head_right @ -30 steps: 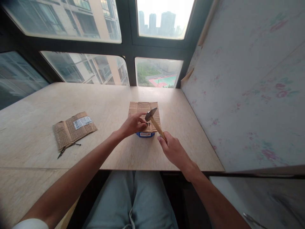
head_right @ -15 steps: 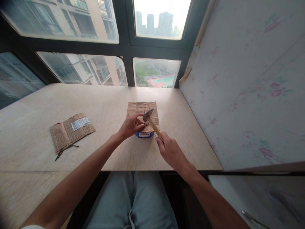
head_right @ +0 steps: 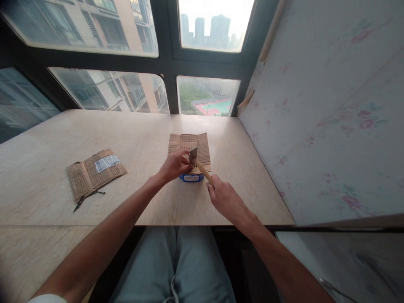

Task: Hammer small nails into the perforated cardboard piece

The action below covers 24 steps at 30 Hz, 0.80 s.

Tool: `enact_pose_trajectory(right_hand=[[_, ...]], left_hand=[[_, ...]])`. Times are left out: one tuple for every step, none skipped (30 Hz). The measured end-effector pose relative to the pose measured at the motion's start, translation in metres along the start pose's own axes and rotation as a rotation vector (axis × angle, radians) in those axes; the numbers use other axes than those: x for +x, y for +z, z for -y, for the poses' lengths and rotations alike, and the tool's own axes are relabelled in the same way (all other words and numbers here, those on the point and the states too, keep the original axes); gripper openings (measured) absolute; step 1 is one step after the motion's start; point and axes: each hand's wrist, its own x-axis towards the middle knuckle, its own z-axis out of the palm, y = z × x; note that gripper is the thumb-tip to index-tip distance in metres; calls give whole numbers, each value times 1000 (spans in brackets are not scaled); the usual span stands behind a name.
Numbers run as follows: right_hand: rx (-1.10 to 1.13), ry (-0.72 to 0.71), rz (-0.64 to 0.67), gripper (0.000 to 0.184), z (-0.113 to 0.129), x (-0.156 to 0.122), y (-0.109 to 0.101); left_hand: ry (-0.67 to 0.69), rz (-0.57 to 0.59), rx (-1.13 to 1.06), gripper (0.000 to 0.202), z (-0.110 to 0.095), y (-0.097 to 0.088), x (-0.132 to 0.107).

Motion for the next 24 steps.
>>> enact_pose_trajectory(right_hand=[[9, -1, -2, 16, 0, 0, 0], [27, -6, -15, 18, -1, 1, 1], [46, -13, -32, 19, -1, 1, 1], [58, -19, -44, 19, -2, 1, 1], [60, -22, -50, 19, -2, 1, 1], [52, -22, -45, 19, -2, 1, 1], [40, -20, -32, 18, -2, 1, 1], [28, -19, -16, 17, -3, 1, 1], [23, -19, -2, 17, -2, 1, 1], [28, -23, 3, 17, -2, 1, 0], [42, -28, -4, 18, -2, 1, 0], [59, -32, -21, 19, -1, 1, 0], [74, -35, -38, 19, -1, 1, 0], [78, -35, -50, 19, -1, 1, 0], [71, -32, -51, 19, -1, 1, 0], [55, -25, -43, 18, -1, 1, 0], [37, -19, -28, 17, -1, 2, 0], [23, -17, -11, 16, -1, 2, 0], [16, -17, 0, 15, -1, 3, 0], [19, -19, 3, 16, -1, 3, 1], [31, -20, -3, 17, 0, 4, 1], [47, -18, -14, 18, 0, 4, 1], [59, -16, -23, 19, 0, 4, 1], [62, -13, -28, 19, 0, 4, 1]], left_hand=[[-9, -1, -11, 41, 0, 0, 0], [-19, -4, -24, 40, 0, 0, 0], [-26, -9, -33, 39, 0, 0, 0], [-29, -13, -34, 39, 0, 1, -1], [-29, -19, -29, 38, -1, 1, -1], [-27, -25, -20, 38, -1, 1, -1], [-24, -29, -14, 39, -1, 2, -1], [-23, -31, -13, 39, -2, 2, -1], [-24, -31, -19, 40, -2, 2, -2], [-28, -27, -30, 40, -2, 1, -2], [-33, -22, -42, 40, -2, 1, -2], [-38, -16, -52, 40, -2, 1, -2], [-42, -13, -59, 40, -1, 1, -2], [-45, -14, -60, 40, -1, 2, -2], [-45, -15, -59, 40, 0, 2, -1], [-46, -21, -59, 40, 0, 2, -1], [-48, -25, -60, 41, 1, 2, -1], [-50, -26, -64, 41, 2, 2, -1], [-53, -25, -70, 42, 2, 2, -1], [-54, -23, -78, 42, 3, 2, -1], [-53, -21, -86, 41, 3, 2, -1], [-49, -21, -95, 40, 4, 2, -1], [-43, -21, -101, 40, 4, 2, -1], [-40, -22, -102, 41, 4, 2, -1]])
